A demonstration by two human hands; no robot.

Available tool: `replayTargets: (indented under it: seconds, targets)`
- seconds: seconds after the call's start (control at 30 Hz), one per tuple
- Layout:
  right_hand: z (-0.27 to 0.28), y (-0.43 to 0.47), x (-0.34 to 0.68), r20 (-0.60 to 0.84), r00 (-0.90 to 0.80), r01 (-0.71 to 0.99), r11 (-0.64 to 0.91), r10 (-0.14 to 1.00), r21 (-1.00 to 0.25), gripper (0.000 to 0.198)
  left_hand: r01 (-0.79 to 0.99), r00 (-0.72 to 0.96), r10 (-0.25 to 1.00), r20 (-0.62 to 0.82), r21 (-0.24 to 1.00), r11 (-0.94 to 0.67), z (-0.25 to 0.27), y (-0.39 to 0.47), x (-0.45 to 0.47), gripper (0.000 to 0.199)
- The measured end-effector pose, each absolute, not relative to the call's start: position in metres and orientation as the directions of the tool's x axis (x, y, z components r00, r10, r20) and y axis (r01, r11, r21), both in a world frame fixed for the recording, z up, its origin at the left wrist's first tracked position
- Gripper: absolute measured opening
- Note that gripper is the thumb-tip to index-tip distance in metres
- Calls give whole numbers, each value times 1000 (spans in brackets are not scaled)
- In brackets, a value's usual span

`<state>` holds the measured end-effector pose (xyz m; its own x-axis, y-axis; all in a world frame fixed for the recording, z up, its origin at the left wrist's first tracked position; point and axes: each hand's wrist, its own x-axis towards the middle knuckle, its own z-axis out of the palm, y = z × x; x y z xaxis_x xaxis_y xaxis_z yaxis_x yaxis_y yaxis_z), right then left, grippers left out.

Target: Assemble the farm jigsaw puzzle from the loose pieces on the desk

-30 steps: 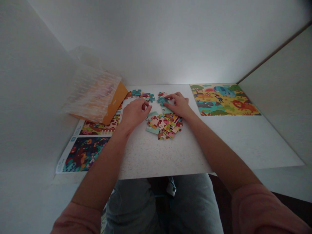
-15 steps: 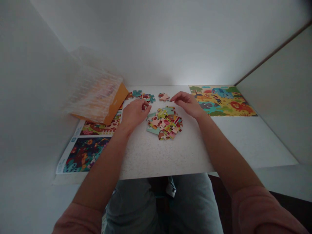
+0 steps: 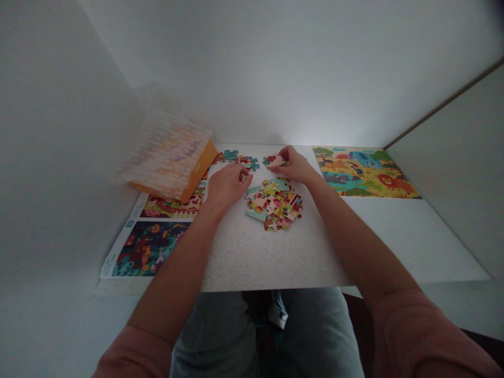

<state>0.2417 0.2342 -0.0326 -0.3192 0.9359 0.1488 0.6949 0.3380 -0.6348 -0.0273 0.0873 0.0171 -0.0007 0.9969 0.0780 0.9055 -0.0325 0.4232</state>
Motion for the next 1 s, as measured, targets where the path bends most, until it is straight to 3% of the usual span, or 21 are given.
replayTargets:
  seconds: [0.13, 0.33, 0.4, 0.5, 0.57, 0.63, 0.77, 0.83, 1.0]
  targets:
    - [-26, 225, 263, 188, -204, 644, 276, 961, -713, 28, 904, -12, 994, 109, 426, -36, 17, 87, -26, 25]
    - [-27, 222, 288, 161, -51, 489, 166, 986, -857, 46, 911, -17, 993, 120, 410, -34, 15, 87, -27, 26]
    - [-27, 218, 291, 151, -82, 424, 171, 985, -889, 46, 913, -14, 991, 132, 406, -41, 14, 87, -27, 25]
    - [-25, 208, 291, 79, -298, 340, 183, 951, -923, 41, 911, -19, 992, 123, 412, -34, 12, 88, -27, 24]
    - [-24, 203, 287, 48, -376, 420, 216, 925, -881, 33, 908, -23, 993, 113, 419, -27, 12, 87, -27, 26]
    - [-24, 201, 281, 104, -291, 612, 268, 951, -744, 25, 901, -34, 993, 112, 433, -18, 13, 87, -26, 25]
    - [-34, 205, 268, 245, -62, 905, 158, 967, -395, 53, 896, -93, 982, 162, 444, 12, 14, 87, -29, 26]
    - [-42, 209, 265, 225, -28, 927, 110, 974, -358, 59, 904, -107, 975, 195, 427, 14, 12, 87, -32, 38]
    - [-52, 220, 272, 222, -79, 911, 161, 972, -378, 47, 923, -88, 987, 137, 383, 30, 1, 88, -37, 67]
